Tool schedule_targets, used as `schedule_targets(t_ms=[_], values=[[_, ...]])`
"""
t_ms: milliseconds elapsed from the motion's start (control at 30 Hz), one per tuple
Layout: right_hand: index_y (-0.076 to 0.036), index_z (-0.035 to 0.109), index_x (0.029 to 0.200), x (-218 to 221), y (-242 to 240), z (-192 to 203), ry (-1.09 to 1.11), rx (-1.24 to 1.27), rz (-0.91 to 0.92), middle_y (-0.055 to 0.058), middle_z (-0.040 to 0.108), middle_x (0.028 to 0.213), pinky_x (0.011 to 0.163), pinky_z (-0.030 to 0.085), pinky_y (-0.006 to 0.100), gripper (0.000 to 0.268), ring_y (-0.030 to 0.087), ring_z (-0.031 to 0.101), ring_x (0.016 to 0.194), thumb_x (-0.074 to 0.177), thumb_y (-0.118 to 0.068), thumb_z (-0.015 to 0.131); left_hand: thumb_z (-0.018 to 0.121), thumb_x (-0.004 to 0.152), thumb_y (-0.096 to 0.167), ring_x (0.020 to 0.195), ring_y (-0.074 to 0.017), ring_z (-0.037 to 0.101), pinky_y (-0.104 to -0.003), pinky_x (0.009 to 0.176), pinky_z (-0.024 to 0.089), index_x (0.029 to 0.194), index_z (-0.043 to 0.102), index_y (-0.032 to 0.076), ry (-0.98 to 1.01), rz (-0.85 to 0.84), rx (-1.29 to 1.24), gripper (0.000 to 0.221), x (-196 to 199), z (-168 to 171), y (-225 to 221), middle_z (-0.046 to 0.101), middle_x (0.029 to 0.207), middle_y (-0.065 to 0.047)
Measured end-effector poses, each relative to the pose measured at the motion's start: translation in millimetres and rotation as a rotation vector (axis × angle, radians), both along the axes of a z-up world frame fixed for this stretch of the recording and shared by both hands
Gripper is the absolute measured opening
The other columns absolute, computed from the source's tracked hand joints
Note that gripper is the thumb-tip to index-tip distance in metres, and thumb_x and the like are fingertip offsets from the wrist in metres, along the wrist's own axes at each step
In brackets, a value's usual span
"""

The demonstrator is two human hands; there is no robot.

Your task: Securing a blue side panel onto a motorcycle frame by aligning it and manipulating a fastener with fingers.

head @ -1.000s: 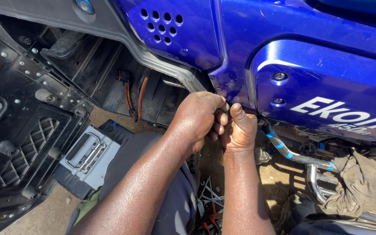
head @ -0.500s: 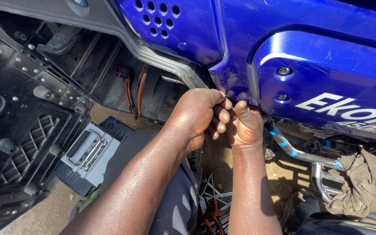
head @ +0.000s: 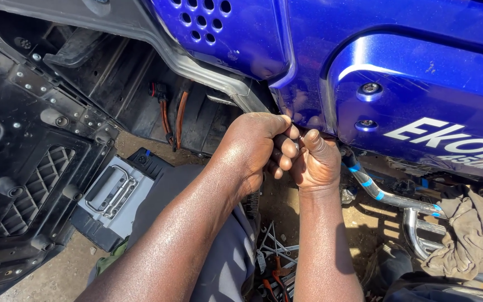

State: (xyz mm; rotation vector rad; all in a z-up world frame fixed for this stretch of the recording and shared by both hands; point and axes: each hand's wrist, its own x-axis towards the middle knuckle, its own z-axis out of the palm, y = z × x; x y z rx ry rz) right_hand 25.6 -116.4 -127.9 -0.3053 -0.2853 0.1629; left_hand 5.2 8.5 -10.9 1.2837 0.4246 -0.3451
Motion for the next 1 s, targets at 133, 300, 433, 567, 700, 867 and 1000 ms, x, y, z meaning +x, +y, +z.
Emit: schedule_targets(t_ms=[133, 300, 433, 567, 700, 867, 1000], values=[[0.014, 0.067, 0.1, 7, -7, -12, -0.034, -0.009, 0.043, 0.025, 0.063, 0.09, 0.053, 0.06, 0.046, 0.022, 0.029, 0.062, 0.067, 0.094, -0.007, 0.071, 0.052, 0.1, 0.011, 0.045, -0.0187, 0.068, -0.029, 0.034, 0.054, 0.086, 0.069, -0.002, -0.017, -0.013, 0.062, 0.026, -3, 4, -3, 0.065, 0.058, -0.012], [0.012, 0.068, 0.078, 7, -6, -9, -0.019, -0.142, -0.148, 0.026, 0.058, 0.059, 0.058, 0.062, 0.046, 0.029, 0.038, 0.063, 0.054, 0.094, -0.011, 0.069, 0.061, 0.098, 0.017, 0.051, -0.013, 0.072, -0.025, 0.044, 0.058, 0.084, 0.075, 0.005, -0.189, -0.06, 0.623, 0.024, -10, 9, -9, 0.068, 0.057, -0.005], [-0.002, 0.065, 0.128, 10, -11, -24, 0.046, -0.106, -0.054, 0.012, 0.076, 0.099, 0.053, 0.05, 0.023, 0.045, 0.015, 0.062, 0.061, 0.088, -0.011, 0.085, 0.068, 0.093, 0.024, 0.067, -0.0259, 0.078, -0.037, 0.061, 0.064, 0.087, 0.078, 0.01, -0.254, -0.088, 0.859, 0.018, -10, 10, -12, 0.07, 0.064, -0.008], [-0.001, 0.067, 0.119, 10, -12, -24, 0.066, -0.095, -0.033, 0.01, 0.073, 0.084, 0.052, 0.052, 0.022, 0.035, 0.014, 0.06, 0.056, 0.088, -0.01, 0.083, 0.07, 0.095, 0.024, 0.082, -0.0329, 0.078, -0.042, 0.069, 0.065, 0.1, 0.079, 0.007, -0.307, -0.131, 1.07, 0.02, -13, 16, -13, 0.072, 0.075, -0.015], [0.011, 0.071, 0.081, -3, -1, 28, 0.067, -0.053, -0.159, 0.032, 0.067, 0.075, 0.069, 0.064, 0.045, 0.013, 0.042, 0.071, 0.069, 0.089, 0.002, 0.071, 0.066, 0.098, 0.028, 0.076, -0.0315, 0.078, -0.04, 0.067, 0.065, 0.094, 0.079, 0.008, -0.233, -0.198, 0.919, 0.024, -8, 14, -7, 0.072, 0.071, -0.012], [0.014, 0.069, 0.087, 2, -2, -8, 0.112, -0.053, -0.195, 0.034, 0.069, 0.083, 0.066, 0.066, 0.051, 0.01, 0.044, 0.072, 0.07, 0.089, 0.004, 0.071, 0.058, 0.099, 0.02, 0.056, -0.0132, 0.07, -0.024, 0.05, 0.06, 0.092, 0.076, 0.001, -0.11, -0.119, 0.534, 0.027, -9, 10, -12, 0.068, 0.061, -0.009], [0.011, 0.065, 0.065, 2, 8, -14, 0.149, -0.152, -0.317, 0.028, 0.055, 0.052, 0.04, 0.057, 0.043, 0.031, 0.042, 0.056, 0.038, 0.089, -0.007, 0.073, 0.058, 0.099, 0.019, 0.054, -0.0114, 0.069, -0.022, 0.049, 0.058, 0.091, 0.076, 0.003, -0.129, -0.122, 0.541, 0.025, -7, 7, -12, 0.066, 0.059, -0.008]])
